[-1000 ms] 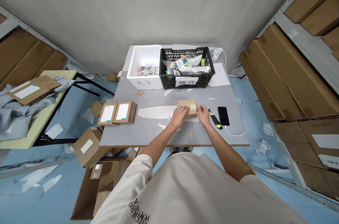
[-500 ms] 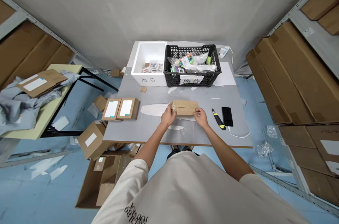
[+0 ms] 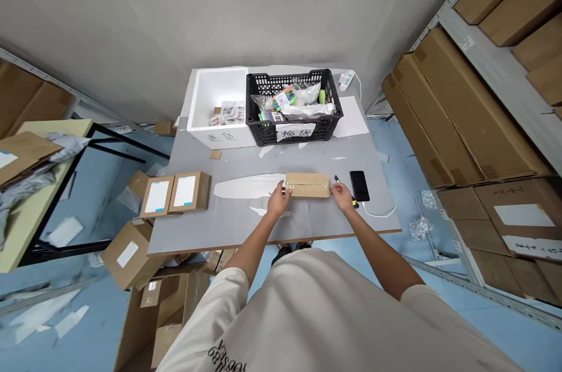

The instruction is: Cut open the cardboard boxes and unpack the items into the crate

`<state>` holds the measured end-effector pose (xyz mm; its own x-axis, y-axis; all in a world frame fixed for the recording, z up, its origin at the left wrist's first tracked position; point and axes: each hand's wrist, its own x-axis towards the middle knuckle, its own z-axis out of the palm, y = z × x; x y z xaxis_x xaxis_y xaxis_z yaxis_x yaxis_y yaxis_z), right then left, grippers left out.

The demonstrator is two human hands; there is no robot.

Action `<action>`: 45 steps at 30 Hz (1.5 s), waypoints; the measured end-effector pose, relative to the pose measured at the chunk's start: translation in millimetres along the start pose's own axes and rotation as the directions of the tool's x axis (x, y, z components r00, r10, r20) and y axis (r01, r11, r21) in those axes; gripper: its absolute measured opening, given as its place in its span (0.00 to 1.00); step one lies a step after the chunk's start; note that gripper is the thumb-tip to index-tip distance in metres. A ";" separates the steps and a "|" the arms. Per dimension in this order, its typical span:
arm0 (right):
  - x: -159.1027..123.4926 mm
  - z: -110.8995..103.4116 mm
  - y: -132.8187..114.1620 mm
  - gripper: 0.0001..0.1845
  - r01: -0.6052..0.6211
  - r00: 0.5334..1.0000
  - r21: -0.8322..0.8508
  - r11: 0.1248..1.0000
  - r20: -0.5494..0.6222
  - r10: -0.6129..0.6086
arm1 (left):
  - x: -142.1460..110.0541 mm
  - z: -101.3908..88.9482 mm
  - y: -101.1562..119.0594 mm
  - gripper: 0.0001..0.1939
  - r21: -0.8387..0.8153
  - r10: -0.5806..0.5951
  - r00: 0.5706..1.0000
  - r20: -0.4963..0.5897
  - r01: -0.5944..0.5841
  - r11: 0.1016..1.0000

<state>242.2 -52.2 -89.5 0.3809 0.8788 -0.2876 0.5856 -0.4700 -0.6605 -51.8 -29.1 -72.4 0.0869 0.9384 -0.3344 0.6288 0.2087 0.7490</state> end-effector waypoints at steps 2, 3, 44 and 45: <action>5.4 -5.5 12.1 0.17 -0.073 0.997 -0.078 0.994 -0.040 0.070 | -1.0 0.9 0.4 0.32 0.003 -0.015 1.000 -0.012 0.015 1.000; 7.5 -8.0 19.1 0.19 -0.097 0.994 -0.111 0.989 -0.067 0.090 | -1.7 1.8 0.8 0.31 0.007 -0.013 1.000 -0.016 0.013 1.000; 9.5 -57.7 -92.9 0.19 0.503 0.760 0.127 0.855 0.405 -0.508 | -50.3 17.0 14.7 0.34 0.425 0.462 0.882 0.089 -0.453 0.783; 4.8 -54.3 -104.0 0.19 0.552 0.714 0.112 0.826 0.447 -0.538 | -50.2 16.4 13.5 0.34 0.422 0.463 0.882 0.091 -0.455 0.784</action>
<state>222.1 -3.6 15.5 -0.3631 0.9178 -0.1606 0.6141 0.1061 -0.7821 -35.0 -77.9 -54.9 0.4380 0.8990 -0.0002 0.7795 -0.3797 0.4983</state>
